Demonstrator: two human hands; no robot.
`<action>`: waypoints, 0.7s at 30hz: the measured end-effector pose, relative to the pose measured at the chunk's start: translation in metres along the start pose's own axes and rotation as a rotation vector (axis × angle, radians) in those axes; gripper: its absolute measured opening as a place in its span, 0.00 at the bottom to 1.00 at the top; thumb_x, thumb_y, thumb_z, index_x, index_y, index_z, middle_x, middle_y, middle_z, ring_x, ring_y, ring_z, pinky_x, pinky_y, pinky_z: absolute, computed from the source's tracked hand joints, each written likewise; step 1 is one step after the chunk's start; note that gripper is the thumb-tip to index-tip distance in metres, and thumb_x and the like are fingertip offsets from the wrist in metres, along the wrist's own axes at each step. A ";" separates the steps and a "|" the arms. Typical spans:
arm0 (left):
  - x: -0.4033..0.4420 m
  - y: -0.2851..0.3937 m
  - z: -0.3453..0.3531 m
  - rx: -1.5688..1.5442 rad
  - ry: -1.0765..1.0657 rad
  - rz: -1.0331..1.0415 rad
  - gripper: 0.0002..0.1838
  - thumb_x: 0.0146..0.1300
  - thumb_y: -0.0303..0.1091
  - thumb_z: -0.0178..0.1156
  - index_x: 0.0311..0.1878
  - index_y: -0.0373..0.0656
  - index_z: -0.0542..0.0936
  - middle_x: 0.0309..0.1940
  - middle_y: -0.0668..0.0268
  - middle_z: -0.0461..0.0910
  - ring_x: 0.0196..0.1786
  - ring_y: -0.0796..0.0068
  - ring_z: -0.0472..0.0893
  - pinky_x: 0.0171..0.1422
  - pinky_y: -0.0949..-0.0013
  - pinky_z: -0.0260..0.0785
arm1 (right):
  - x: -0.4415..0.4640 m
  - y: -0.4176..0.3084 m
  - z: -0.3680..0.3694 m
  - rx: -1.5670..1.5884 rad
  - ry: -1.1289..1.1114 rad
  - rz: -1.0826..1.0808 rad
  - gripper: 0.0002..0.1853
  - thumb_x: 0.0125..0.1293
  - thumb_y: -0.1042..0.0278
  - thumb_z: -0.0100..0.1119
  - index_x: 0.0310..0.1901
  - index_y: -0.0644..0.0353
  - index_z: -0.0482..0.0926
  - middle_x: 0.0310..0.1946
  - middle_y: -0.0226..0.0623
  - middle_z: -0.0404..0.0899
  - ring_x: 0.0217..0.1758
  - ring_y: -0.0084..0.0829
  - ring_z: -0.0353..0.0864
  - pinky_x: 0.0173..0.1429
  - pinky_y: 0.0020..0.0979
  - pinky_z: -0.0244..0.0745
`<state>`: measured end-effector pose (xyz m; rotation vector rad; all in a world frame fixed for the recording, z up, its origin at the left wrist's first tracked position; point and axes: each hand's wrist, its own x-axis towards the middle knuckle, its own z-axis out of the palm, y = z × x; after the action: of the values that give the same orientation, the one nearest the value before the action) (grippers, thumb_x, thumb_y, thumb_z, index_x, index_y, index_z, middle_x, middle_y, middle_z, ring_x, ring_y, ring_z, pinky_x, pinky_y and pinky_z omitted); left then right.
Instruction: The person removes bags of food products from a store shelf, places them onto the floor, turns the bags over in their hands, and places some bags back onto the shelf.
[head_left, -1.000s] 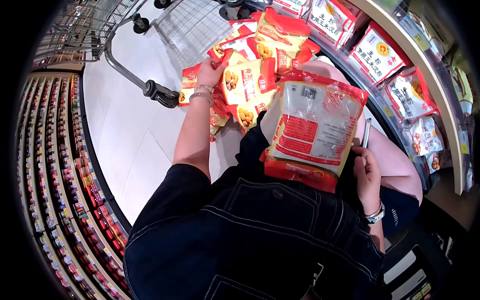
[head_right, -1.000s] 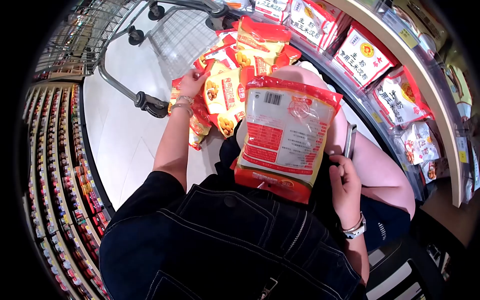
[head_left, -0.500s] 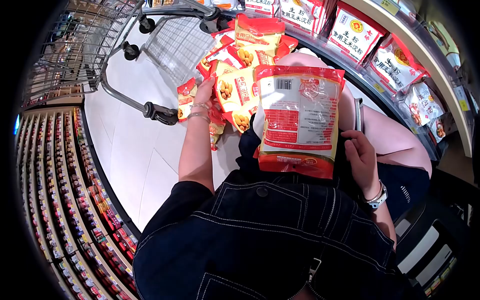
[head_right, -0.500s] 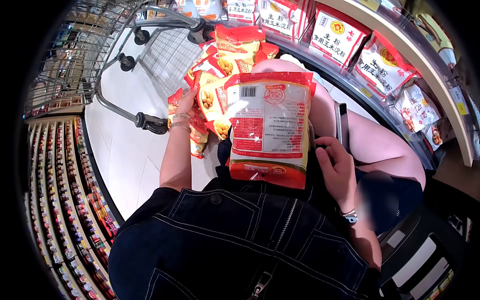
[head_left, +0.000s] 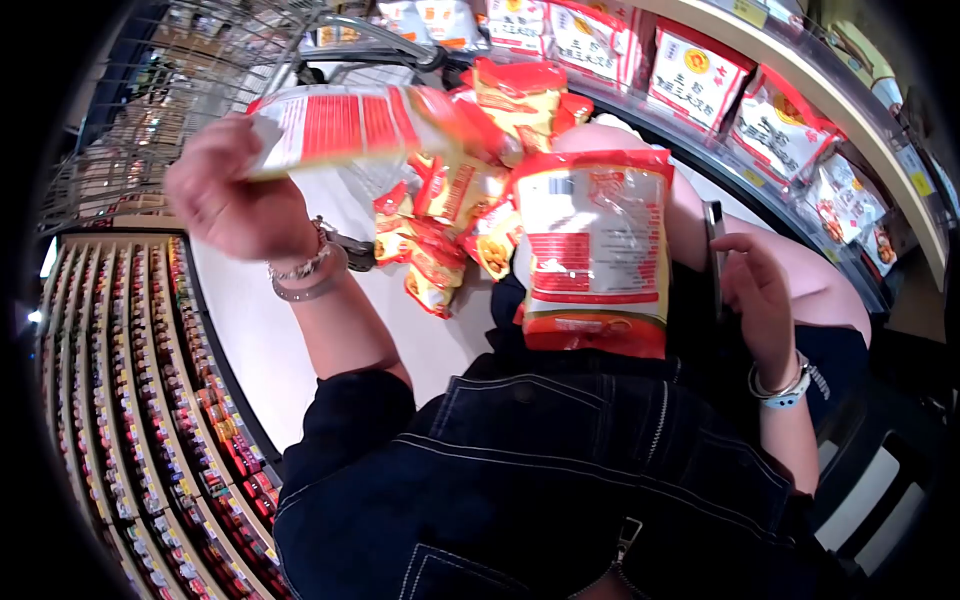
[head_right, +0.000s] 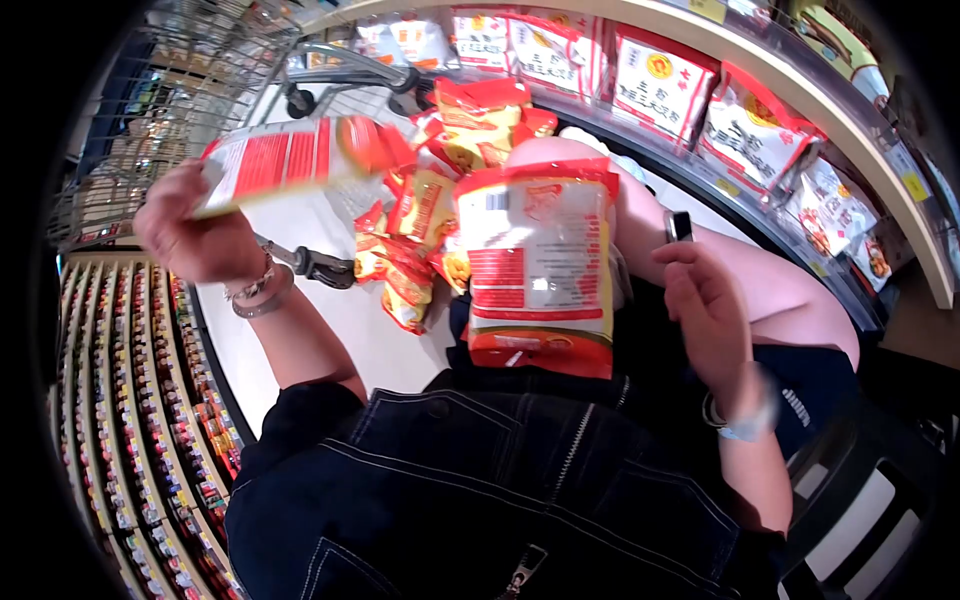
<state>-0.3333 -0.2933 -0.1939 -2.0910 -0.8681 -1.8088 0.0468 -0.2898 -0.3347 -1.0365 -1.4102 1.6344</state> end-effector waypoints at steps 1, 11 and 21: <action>0.014 0.015 0.012 -0.173 0.090 -0.027 0.13 0.67 0.34 0.37 0.25 0.45 0.61 0.23 0.68 0.64 0.28 0.74 0.63 0.39 0.68 0.61 | 0.006 -0.005 0.003 0.008 0.019 -0.056 0.11 0.68 0.66 0.45 0.44 0.64 0.72 0.20 0.21 0.63 0.22 0.12 0.58 0.26 0.15 0.53; 0.008 0.029 0.101 -1.674 0.088 -0.551 0.18 0.67 0.38 0.43 0.20 0.52 0.55 0.16 0.76 0.52 0.23 0.79 0.52 0.31 0.72 0.51 | 0.040 -0.055 0.068 0.269 -0.274 -0.234 0.18 0.63 0.66 0.55 0.53 0.63 0.68 0.33 0.28 0.71 0.31 0.13 0.67 0.34 0.18 0.66; -0.011 0.034 0.134 -1.819 0.312 -0.662 0.17 0.69 0.34 0.35 0.21 0.49 0.53 0.15 0.75 0.49 0.22 0.79 0.49 0.31 0.73 0.47 | 0.061 -0.046 0.070 -0.060 0.074 -0.394 0.11 0.65 0.65 0.51 0.35 0.64 0.77 0.20 0.29 0.72 0.22 0.15 0.67 0.28 0.19 0.62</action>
<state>-0.2052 -0.2509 -0.2251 -1.8635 0.7238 -4.0040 -0.0406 -0.2565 -0.2913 -0.7810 -1.5102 1.2628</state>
